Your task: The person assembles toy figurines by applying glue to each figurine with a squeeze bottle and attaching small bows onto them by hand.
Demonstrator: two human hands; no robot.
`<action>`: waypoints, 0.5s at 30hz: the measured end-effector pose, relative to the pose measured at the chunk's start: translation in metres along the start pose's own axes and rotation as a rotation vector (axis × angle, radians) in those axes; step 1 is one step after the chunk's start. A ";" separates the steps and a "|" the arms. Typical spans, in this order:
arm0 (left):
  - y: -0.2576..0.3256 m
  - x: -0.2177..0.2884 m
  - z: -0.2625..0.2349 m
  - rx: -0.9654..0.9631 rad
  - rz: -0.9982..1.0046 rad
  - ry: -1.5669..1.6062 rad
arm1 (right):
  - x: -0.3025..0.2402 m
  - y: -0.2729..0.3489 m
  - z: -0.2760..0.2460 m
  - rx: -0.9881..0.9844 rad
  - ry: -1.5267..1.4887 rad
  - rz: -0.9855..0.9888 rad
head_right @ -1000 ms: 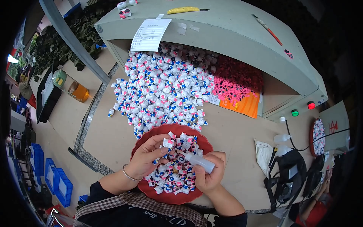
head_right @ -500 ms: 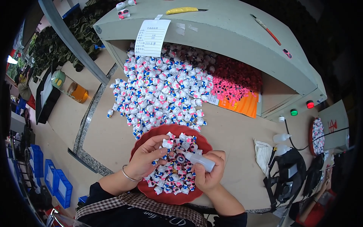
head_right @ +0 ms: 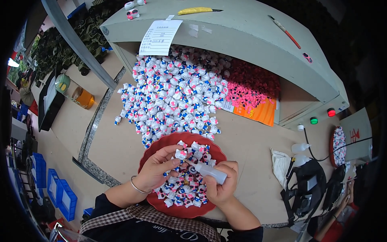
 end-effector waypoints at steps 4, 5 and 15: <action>0.001 0.002 0.001 0.009 -0.015 -0.009 | -0.001 0.000 0.000 0.012 -0.007 0.010; 0.001 0.002 0.000 0.010 -0.014 -0.009 | -0.001 0.000 0.000 0.010 -0.008 0.009; 0.002 0.003 -0.003 0.051 0.010 -0.042 | -0.002 0.001 -0.003 0.003 0.109 0.003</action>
Point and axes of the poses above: each hand's wrist, its own y-axis away from the middle knuckle, its own z-axis out of the palm, x = y × z, the point moved 8 cm from there along -y, towards the middle knuckle, and after that the axes turned 12 degrees about -y, right-handed, at the moved point
